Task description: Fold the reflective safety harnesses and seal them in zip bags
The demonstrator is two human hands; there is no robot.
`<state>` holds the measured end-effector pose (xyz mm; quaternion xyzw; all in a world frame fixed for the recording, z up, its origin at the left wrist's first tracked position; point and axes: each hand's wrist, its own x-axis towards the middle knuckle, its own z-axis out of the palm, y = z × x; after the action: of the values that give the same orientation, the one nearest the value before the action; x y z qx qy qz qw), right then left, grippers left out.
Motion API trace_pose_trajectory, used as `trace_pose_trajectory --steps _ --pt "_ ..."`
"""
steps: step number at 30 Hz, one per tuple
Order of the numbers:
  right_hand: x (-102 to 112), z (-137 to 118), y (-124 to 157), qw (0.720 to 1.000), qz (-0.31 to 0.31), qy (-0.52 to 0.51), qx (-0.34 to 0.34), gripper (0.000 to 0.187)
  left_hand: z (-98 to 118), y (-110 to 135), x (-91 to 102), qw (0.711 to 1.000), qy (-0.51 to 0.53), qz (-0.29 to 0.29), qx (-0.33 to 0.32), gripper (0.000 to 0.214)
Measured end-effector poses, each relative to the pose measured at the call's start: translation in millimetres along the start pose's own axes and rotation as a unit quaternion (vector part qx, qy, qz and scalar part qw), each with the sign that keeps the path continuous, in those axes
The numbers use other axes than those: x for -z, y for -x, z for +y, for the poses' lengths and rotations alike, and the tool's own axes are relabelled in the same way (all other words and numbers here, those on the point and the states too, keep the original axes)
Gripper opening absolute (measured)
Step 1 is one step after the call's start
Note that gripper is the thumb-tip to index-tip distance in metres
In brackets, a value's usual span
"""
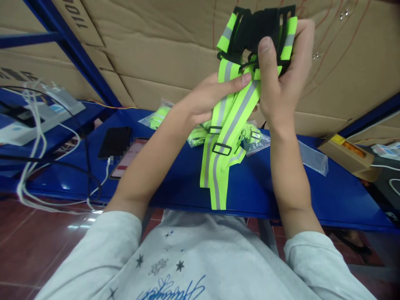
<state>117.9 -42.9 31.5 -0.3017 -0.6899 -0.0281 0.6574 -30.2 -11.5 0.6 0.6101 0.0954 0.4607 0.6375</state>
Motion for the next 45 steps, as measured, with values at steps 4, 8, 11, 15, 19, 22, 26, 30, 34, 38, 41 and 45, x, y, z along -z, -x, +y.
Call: trace_pose_trajectory --steps 4,8,11,15,19,22,26,30,34,38,41,45 --pt "2 6 2 0.998 -0.051 0.015 0.031 0.014 -1 -2 5.8 1.000 0.002 0.023 -0.013 0.012" --pt "4 13 1 0.995 -0.080 0.004 0.065 0.014 4 -2 11.3 0.998 0.003 0.057 0.000 0.012" --pt "8 14 -1 0.990 -0.109 -0.031 0.077 0.008 9 1 15.2 0.999 0.010 0.010 0.038 0.011" --pt "14 14 -4 0.987 -0.122 -0.024 0.103 0.020 14 1 16.0 0.993 0.063 -0.076 0.057 0.031" --pt "20 20 -8 0.981 -0.162 -0.049 0.096 0.021 15 -4 9.4 0.995 0.067 -0.050 0.051 0.073" --pt "25 29 -11 0.967 -0.235 -0.072 0.066 0.024 14 -4 7.9 0.997 0.054 -0.001 0.053 0.053" --pt "33 39 -13 0.926 -0.341 -0.158 -0.021 0.029 13 0 14.7 0.998 0.024 0.032 0.058 0.021" --pt "32 44 -11 0.910 -0.292 -0.285 -0.074 0.050 9 1 23.0 0.999 0.008 -0.014 0.031 0.022" --pt "25 47 -11 0.941 -0.268 -0.188 -0.084 0.043 2 -1 26.4 1.000 0.015 -0.022 0.004 0.030" --pt "19 45 -11 0.967 -0.253 -0.040 -0.015 0.037 0 -5 24.5 0.999 0.031 0.000 -0.012 0.020" --pt "17 34 -12 0.976 -0.205 -0.040 0.065 0.042 3 -4 19.4 0.998 0.055 -0.022 0.005 0.026" --pt "18 24 -15 0.984 -0.134 -0.029 0.116 0.039 1 -2 12.9 0.996 0.030 -0.049 0.073 0.025"
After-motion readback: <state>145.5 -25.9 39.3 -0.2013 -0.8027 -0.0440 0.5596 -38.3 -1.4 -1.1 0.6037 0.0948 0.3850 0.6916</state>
